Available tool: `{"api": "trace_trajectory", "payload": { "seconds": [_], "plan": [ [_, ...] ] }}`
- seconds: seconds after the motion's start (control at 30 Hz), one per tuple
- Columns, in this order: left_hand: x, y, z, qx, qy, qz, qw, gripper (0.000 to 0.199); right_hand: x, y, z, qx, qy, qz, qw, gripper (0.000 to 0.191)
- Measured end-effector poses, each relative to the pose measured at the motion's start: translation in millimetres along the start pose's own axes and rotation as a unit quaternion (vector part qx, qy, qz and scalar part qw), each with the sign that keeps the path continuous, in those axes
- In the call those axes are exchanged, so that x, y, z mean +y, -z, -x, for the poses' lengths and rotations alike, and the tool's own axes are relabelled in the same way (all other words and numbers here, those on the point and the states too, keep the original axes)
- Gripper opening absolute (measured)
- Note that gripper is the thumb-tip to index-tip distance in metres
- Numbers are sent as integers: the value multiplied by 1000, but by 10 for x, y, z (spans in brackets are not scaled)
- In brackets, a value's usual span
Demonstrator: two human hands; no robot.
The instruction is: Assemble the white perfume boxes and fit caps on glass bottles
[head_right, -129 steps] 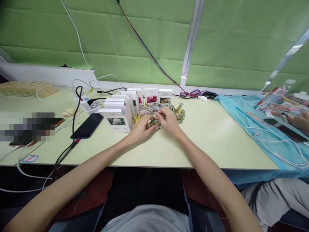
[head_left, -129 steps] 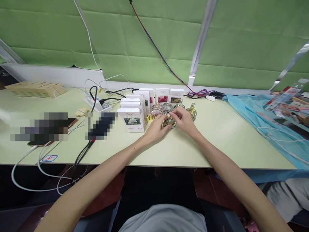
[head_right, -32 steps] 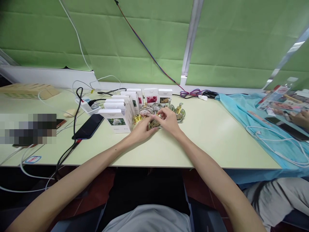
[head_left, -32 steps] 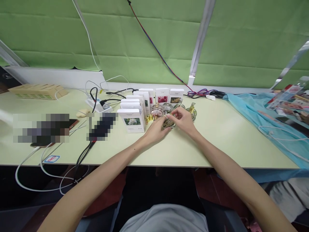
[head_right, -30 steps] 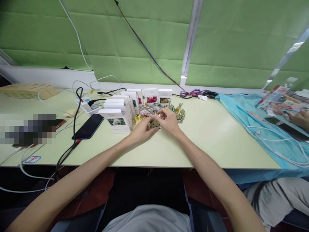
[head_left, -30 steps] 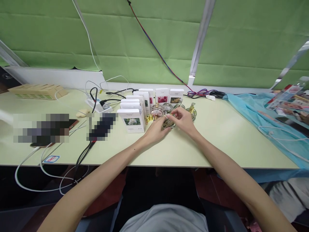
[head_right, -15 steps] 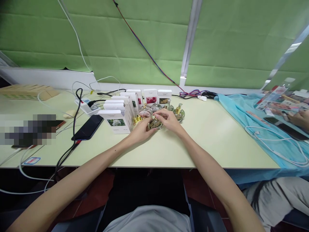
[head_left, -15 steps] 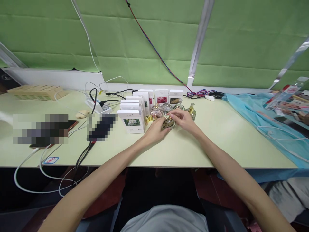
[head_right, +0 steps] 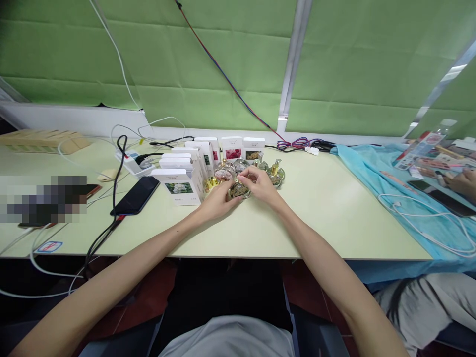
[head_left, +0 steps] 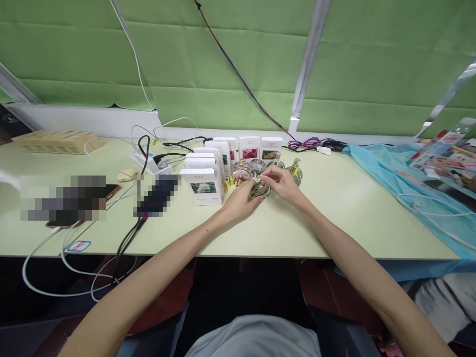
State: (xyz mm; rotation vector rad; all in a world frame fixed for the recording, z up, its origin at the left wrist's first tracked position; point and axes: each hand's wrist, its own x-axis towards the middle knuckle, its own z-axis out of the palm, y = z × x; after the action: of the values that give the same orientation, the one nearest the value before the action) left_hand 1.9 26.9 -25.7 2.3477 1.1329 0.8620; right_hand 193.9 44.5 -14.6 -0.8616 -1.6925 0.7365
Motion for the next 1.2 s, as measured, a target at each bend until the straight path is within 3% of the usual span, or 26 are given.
{"api": "trace_trajectory", "payload": {
  "seconds": [0.47,1.0,1.2],
  "plan": [
    [40,20,-1,-10,12,-2,1000,39,19,-58,15,34,-25,39,998,42],
    [28,18,6,-8,3,8,1000,40,-70,-94,69,80,-6,86,993,37],
    [13,13,5,0,7,1,1000,26,-70,-81,72,80,0,97,992,45]
  ]
}}
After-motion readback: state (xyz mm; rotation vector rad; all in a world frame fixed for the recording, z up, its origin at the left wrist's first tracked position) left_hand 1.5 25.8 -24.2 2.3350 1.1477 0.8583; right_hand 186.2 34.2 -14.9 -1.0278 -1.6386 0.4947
